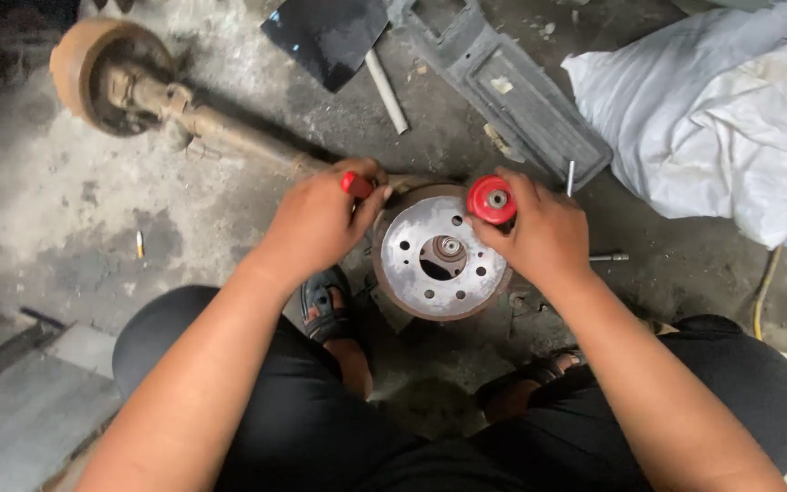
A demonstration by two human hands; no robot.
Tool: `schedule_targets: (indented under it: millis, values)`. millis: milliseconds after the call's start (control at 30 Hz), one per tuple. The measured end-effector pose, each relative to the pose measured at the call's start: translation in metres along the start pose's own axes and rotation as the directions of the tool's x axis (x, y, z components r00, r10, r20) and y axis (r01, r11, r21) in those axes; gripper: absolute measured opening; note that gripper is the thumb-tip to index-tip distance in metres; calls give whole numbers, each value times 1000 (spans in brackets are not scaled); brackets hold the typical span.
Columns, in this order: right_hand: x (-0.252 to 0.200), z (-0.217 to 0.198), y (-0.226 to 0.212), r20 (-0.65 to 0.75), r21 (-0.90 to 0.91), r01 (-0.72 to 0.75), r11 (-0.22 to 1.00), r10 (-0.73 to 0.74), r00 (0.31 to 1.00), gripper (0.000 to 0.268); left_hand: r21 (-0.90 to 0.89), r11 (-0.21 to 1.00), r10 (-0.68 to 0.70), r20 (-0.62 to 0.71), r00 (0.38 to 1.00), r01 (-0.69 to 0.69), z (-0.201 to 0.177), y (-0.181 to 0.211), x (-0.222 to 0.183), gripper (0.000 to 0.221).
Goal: Cleaning an axle hub using a wire brush to remove rust and debris.
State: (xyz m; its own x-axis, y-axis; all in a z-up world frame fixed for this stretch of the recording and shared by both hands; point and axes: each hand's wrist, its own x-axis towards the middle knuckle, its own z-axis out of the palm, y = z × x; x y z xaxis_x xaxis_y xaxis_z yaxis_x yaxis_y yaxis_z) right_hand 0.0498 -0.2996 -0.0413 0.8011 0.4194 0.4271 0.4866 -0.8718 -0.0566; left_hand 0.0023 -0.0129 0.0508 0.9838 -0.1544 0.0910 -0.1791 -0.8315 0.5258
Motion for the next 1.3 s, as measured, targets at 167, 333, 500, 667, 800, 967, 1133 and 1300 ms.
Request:
schedule_targets:
  millis: [167, 333, 500, 667, 800, 967, 1133, 1300]
  values:
    - [-21, -9, -78, 249, 169, 134, 976, -174, 953, 64, -47, 999, -15, 10, 1000, 15, -4, 1, 5, 16]
    - [9, -7, -52, 201, 174, 84, 981, -119, 972, 66, -48, 999, 2, 53, 999, 1, -1, 4, 5, 16]
    - [-13, -11, -89, 447, 422, -42, 906, -168, 879, 65, -48, 999, 5, 6, 1000, -5, -1, -2, 5, 15]
    - [-4, 15, -59, 155, 182, 214, 960, -243, 957, 83, -7, 1000, 27, -16, 1000, -27, -1, 2, 4, 21]
    - [-4, 16, -50, 251, 248, 8, 969, -72, 965, 76, 99, 994, 40, -13, 999, -38, 13, -5, -3, 31]
    - [-16, -8, -79, 264, 330, 180, 927, -274, 925, 66, 107, 990, -97, 97, 991, 87, 14, -2, -2, 26]
    - [-10, 16, -39, 117, 139, 101, 985, -117, 986, 78, 73, 988, -144, 134, 981, 135, 13, 2, -3, 24]
    - [-27, 6, -74, 174, 252, 213, 944, -261, 950, 70, 53, 990, -141, 174, 975, 133, 11, 11, -1, 26]
